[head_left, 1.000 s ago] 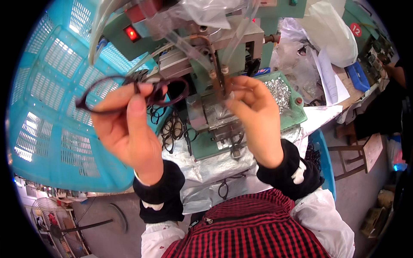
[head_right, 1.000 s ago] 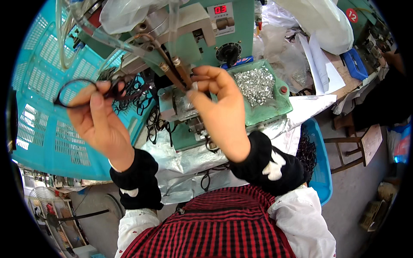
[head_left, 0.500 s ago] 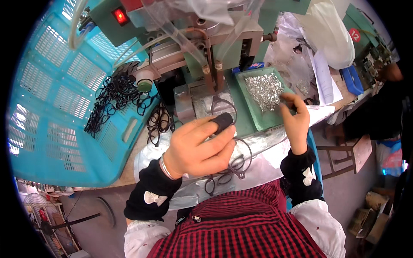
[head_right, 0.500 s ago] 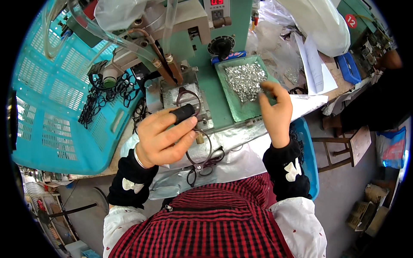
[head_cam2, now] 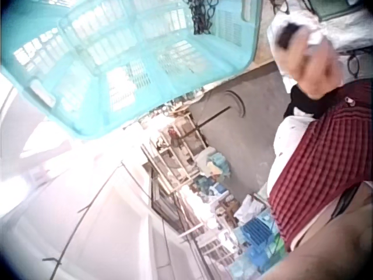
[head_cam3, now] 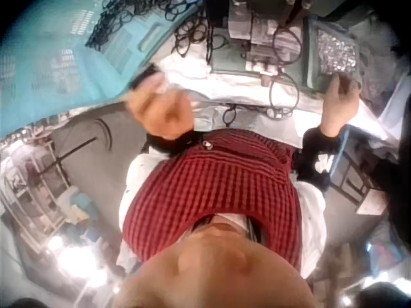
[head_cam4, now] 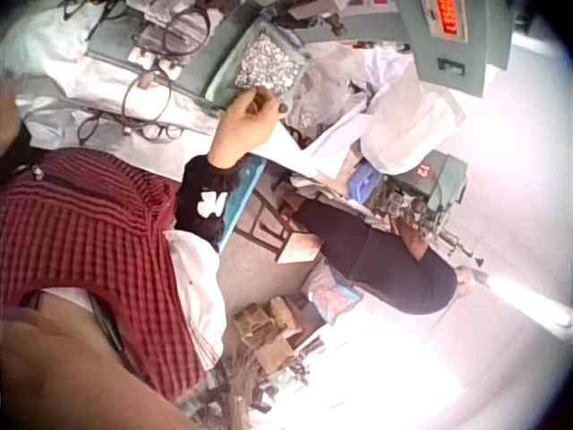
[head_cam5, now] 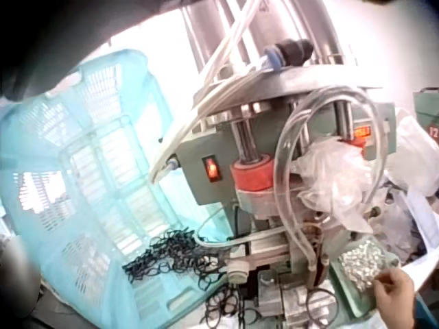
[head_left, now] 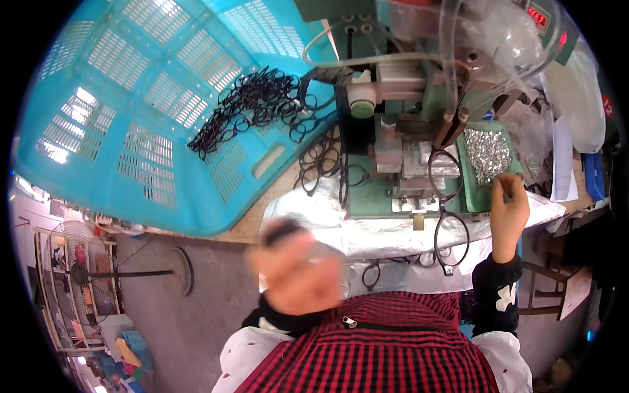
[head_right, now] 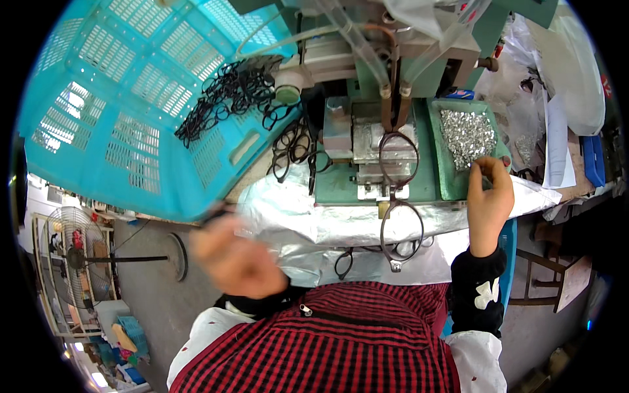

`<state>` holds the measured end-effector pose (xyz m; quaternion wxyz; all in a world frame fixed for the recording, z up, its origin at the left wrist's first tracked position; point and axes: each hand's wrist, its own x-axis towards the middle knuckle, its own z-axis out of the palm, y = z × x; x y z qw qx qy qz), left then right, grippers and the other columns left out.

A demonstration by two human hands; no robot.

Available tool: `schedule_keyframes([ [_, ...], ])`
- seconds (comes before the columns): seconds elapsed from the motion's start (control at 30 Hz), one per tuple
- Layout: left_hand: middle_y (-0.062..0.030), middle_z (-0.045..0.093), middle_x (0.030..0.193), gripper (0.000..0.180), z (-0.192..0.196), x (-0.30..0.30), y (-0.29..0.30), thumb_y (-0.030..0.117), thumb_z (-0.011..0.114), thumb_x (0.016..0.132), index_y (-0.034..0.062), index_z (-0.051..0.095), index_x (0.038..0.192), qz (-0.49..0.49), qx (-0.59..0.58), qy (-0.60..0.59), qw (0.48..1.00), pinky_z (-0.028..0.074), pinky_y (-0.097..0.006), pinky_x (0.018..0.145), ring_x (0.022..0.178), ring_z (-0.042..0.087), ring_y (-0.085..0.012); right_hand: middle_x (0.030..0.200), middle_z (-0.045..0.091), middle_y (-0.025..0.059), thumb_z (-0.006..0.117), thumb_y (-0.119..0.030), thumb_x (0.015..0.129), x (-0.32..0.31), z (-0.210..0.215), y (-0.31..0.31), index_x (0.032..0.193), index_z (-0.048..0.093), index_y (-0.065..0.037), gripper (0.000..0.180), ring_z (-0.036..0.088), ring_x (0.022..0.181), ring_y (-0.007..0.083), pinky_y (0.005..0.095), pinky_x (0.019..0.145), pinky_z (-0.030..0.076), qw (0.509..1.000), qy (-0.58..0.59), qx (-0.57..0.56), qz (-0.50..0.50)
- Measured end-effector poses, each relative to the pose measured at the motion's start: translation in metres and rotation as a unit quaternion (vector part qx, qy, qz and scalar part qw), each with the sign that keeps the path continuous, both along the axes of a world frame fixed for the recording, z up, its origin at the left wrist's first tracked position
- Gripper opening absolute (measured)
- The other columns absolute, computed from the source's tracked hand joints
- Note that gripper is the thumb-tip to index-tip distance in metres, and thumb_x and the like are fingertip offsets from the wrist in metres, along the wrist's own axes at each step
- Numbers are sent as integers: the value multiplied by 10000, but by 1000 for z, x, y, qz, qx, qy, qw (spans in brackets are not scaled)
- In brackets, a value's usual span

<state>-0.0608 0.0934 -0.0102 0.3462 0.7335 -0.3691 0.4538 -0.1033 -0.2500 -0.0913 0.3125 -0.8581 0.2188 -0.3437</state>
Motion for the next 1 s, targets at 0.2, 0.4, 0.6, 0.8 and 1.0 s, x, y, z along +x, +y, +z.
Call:
schedule_keyframes([
  [0.2,-130,626,1186,125,14,68,31,5,709,796,80,691,893,159,138,68,975,460,-461,934,1046,574,-348,945,713,87,702,-16,886,20,0,6,1022,716,10,139,672,864,158,271,818,506,993,-60,86,44],
  [0.4,-160,599,1335,221,-66,141,25,-48,698,706,79,708,887,42,347,220,911,463,-458,970,1138,540,-410,948,713,93,719,-6,854,6,-1,9,995,721,2,142,675,895,203,306,825,504,997,-56,56,21],
  [0.6,-124,683,1226,162,-65,128,46,8,710,806,60,727,958,1,77,289,954,514,-356,857,964,648,-275,947,701,91,707,24,827,-40,3,1,973,714,3,147,655,909,213,314,849,490,997,-66,15,-39],
  [0.8,-33,666,917,70,-47,113,26,76,631,994,14,632,1027,-50,-237,417,876,491,-226,718,778,607,-83,973,715,85,697,5,806,-1,64,42,979,728,-5,176,656,935,181,293,870,491,970,-91,167,152],
  [1.0,-65,640,980,61,-75,97,-1,90,569,1024,36,545,1040,-51,-265,519,811,562,-281,742,882,643,-128,898,641,21,699,20,786,64,84,77,1200,589,-4,429,615,881,98,253,847,475,914,-159,303,219],
])
